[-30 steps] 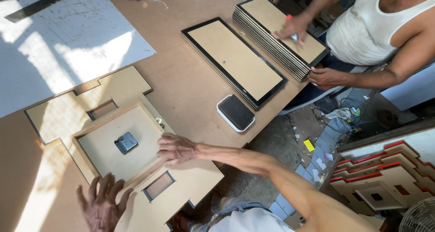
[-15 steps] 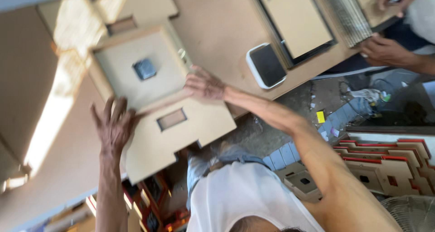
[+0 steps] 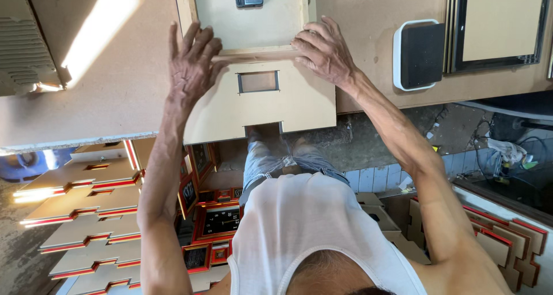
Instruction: The person sands wooden picture frame components with a sanding block, then fits thin wooden strips into the frame recesses and presses them into place. They work on several frame pieces on the workbench and finally pick up a completed frame and carry it away.
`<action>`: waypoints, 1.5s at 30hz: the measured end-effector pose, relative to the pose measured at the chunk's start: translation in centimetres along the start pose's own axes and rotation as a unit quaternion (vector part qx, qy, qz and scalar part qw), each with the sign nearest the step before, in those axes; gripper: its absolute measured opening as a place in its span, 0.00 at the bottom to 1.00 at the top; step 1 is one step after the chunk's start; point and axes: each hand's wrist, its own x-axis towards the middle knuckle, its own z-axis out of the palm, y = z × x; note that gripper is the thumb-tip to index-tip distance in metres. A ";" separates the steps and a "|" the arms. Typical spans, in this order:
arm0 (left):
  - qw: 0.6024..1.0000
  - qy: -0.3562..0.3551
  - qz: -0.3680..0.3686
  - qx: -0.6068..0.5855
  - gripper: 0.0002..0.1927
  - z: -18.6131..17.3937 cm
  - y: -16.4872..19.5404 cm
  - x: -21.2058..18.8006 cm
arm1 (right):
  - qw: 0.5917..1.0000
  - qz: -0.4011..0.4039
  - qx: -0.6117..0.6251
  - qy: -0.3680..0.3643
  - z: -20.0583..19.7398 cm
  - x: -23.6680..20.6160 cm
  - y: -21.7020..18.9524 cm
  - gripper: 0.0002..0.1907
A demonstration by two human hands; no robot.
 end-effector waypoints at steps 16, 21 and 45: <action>0.997 0.069 -0.041 0.006 0.22 0.5 1.6 0.1 | 0.995 -0.053 -0.084 0.025 0.9 0.8 -1.2 0.10; 0.976 -0.012 -0.080 -0.202 0.18 0.9 7.2 -2.4 | 0.996 -0.059 0.049 -0.040 4.8 -0.7 -6.3 0.24; 0.983 -0.087 -0.122 -0.107 0.38 0.6 12.6 -2.3 | 0.982 0.170 0.065 -0.053 1.3 -11.0 -2.7 0.35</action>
